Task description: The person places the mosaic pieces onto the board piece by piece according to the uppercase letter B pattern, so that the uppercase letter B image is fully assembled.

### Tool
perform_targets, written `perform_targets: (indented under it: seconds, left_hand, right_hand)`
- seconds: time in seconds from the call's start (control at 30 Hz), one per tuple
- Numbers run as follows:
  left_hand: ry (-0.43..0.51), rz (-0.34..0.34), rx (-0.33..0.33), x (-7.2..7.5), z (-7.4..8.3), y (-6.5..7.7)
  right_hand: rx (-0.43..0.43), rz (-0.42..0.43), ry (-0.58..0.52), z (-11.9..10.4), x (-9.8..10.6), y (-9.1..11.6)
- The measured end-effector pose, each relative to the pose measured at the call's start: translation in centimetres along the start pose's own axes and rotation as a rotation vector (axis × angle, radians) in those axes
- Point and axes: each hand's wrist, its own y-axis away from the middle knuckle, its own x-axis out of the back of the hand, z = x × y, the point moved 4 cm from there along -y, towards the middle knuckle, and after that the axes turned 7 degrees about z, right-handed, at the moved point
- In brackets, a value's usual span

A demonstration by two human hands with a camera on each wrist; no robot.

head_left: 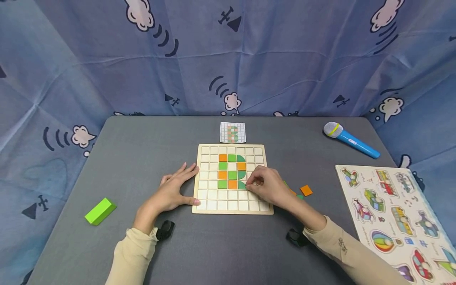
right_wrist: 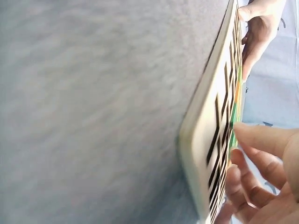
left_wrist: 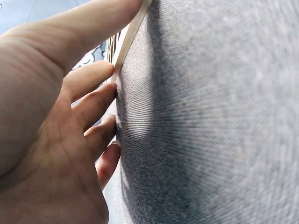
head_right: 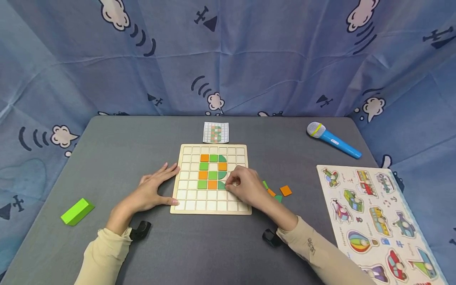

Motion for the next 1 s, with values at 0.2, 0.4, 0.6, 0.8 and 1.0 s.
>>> perform_targets:
  seconds: [0.2,0.4,0.6,0.8,1.0]
  left_hand:
    - [0.002,0.003,-0.006,0.0,0.0,0.0]
    - [0.006,0.003,-0.005,-0.1,0.0,0.0]
    - [0.002,0.0,-0.007,-0.1,0.0,0.0]
    - [0.001,0.004,-0.002,0.0,0.0,0.1]
    - [0.011,0.002,-0.006,-0.1,-0.2,0.1]
  right_hand:
    - [0.021,0.028,0.008,0.8,1.6,1.2]
    - [0.007,0.02,0.052,2.0,3.5,2.3]
    - [-0.002,0.012,0.098,4.2,6.4,3.9]
    - [-0.072,0.007,0.118,6.5,9.2,5.1]
    - [-0.103,-0.057,0.106,8.0,10.5,5.9]
